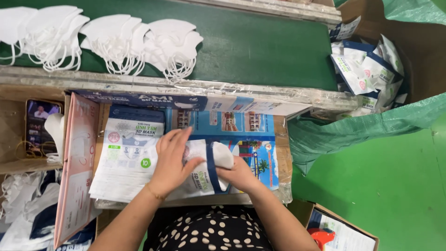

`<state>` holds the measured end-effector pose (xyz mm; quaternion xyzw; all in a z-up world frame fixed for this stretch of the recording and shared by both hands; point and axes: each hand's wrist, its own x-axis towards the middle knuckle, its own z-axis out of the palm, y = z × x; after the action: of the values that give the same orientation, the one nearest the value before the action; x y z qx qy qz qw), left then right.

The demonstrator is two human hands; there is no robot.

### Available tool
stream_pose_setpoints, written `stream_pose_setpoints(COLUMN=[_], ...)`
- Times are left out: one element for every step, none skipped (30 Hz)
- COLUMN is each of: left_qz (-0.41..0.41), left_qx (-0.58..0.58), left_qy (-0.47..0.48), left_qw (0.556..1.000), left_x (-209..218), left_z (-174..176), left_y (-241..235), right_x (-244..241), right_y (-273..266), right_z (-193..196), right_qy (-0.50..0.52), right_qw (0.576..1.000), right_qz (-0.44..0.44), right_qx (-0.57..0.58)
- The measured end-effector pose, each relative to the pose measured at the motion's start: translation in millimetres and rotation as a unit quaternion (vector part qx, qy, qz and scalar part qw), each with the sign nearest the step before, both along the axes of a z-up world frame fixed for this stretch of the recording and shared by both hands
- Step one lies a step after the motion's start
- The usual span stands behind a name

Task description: The recorder is seen counting, folding, and placing face masks into individual or bulk packaging on a production line.

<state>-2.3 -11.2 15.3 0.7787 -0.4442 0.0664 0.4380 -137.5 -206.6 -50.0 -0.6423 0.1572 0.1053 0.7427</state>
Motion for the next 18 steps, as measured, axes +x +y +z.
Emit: stream_pose_setpoints(left_qz=[0.001, 0.021, 0.041, 0.042, 0.045, 0.046, 0.045, 0.027, 0.010, 0.009, -0.005, -0.019, -0.019, 0.017, 0.053, 0.058, 0.082, 0.101], left_qx=[0.001, 0.026, 0.051, 0.050, 0.066, 0.084, 0.086, 0.068, 0.049, 0.050, 0.029, 0.007, 0.006, -0.006, -0.019, -0.020, -0.025, -0.028], left_qy=[0.002, 0.029, 0.056, 0.055, 0.096, 0.141, 0.143, 0.123, 0.103, 0.106, 0.072, 0.034, 0.032, 0.051, 0.070, 0.070, 0.114, 0.162], left_qw=[1.000, 0.999, 0.996, 0.996, 0.992, 0.985, 0.985, 0.990, 0.993, 0.993, 0.997, 0.999, 0.999, 0.999, 0.996, 0.996, 0.990, 0.981], left_x=[-3.4, -2.9, -2.2, -0.4, 1.5, 0.7, -2.4, -5.7, -9.2, -14.6, -20.1, -21.5, -18.0, -15.0, -11.8, -7.3, -2.6, -0.7], left_z=[-8.7, -16.4, -23.8, -24.7, -26.0, -28.1, -25.9, -23.9, -22.0, -19.6, -16.6, -12.5, -20.9, -29.7, -38.6, -39.2, -40.2, -41.8], left_y=[0.0, -1.6, -3.2, -3.9, -5.0, -4.7, -6.9, -10.2, -13.5, -16.0, -18.0, -20.9, -19.2, -18.1, -16.6, -12.6, -8.8, -4.1], right_x=[-2.3, 0.0, 2.3, 1.7, 1.2, -2.9, -5.1, -8.4, -12.0, -14.0, -16.3, -13.6, -7.1, -0.7, 5.9, 9.9, 13.8, 13.6], right_y=[3.6, 5.4, 7.2, 8.0, 8.5, 11.0, 12.8, 14.0, 15.3, 15.7, 16.5, 16.3, 15.7, 13.9, 12.5, 15.7, 18.7, 23.6], right_z=[-1.3, -1.9, -2.2, 3.3, 8.3, 12.8, -1.3, -15.3, -29.4, -35.7, -41.5, -47.0, -36.7, -26.1, -15.8, 8.3, 31.9, 55.1], right_qy=[0.002, 0.022, 0.041, 0.039, 0.033, 0.032, 0.034, 0.006, -0.021, -0.018, -0.053, -0.091, -0.093, -0.044, 0.006, 0.004, -0.139, -0.275], right_qw=[1.000, 0.995, 0.982, 0.982, 0.996, 0.998, 0.998, 0.998, 0.997, 0.997, 0.979, 0.937, 0.937, 0.959, 0.975, 0.974, 0.973, 0.952], right_qz=[0.001, -0.014, -0.030, -0.029, 0.011, 0.049, 0.049, 0.063, 0.078, 0.078, 0.140, 0.199, 0.198, 0.139, 0.079, 0.084, 0.062, 0.036], right_qx=[0.001, -0.091, -0.183, -0.183, -0.080, 0.028, 0.029, 0.014, -0.002, -0.001, -0.138, -0.273, -0.274, -0.242, -0.209, -0.209, -0.172, -0.128])
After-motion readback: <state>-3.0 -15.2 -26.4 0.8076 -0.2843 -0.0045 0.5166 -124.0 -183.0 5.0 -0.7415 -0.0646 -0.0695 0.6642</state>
